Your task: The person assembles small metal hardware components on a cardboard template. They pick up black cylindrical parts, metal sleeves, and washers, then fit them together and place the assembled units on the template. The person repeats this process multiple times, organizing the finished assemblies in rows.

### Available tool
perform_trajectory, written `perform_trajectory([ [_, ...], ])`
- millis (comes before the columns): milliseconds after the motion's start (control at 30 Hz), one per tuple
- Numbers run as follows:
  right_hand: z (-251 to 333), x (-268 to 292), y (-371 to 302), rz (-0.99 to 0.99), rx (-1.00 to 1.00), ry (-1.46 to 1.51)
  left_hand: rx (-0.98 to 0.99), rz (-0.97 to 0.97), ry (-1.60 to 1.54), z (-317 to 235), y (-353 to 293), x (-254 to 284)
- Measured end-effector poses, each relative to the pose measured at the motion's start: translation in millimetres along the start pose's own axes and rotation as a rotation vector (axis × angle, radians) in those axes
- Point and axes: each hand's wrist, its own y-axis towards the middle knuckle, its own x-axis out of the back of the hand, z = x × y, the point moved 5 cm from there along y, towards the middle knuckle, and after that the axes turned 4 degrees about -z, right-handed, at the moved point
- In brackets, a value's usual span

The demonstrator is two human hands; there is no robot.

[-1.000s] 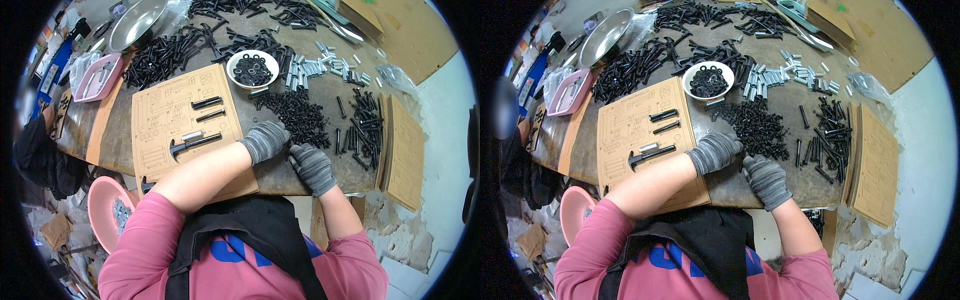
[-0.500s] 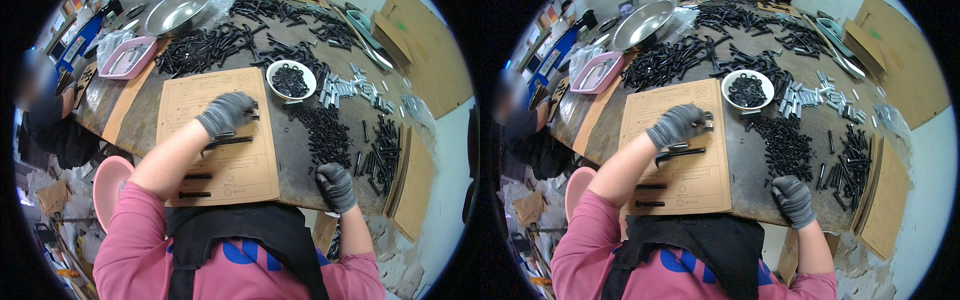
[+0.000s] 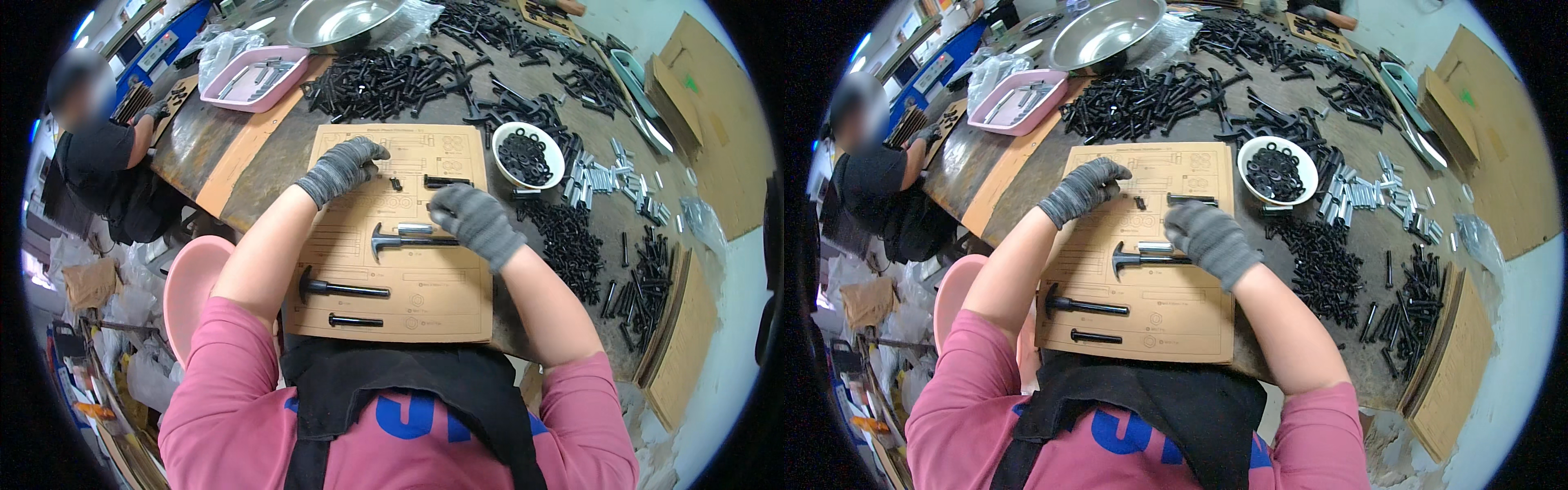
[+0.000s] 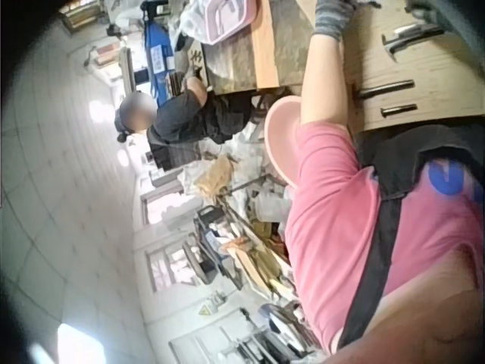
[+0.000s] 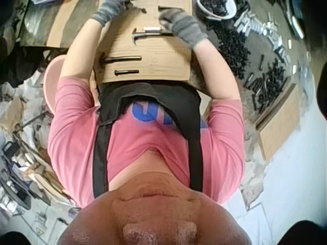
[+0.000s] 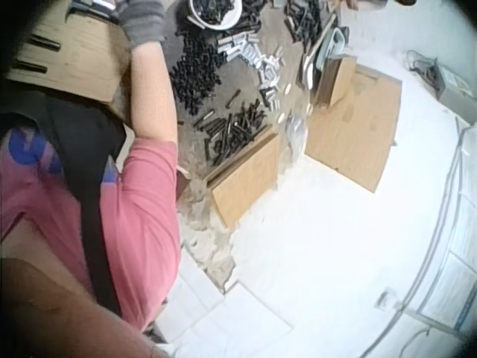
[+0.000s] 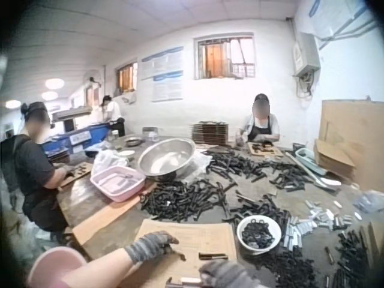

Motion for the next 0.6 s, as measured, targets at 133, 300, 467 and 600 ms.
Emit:
perform_trajectory([
  [133, 18, -53, 60, 0.239, 0.05, -0.399, 0.146, -0.053, -0.154, 15, -22, -1],
  [300, 25, -68, 80, 0.318, 0.146, -0.481, 0.248, -0.074, -0.286, 16, -39, -6],
  [467, -4, -59, 86, 0.493, 0.07, -0.481, 0.296, 0.023, -0.085, 0, -36, -14],
  [600, 2, -61, 86, 0.631, 0.122, -0.544, 0.375, 0.113, 0.005, -15, -21, -26],
])
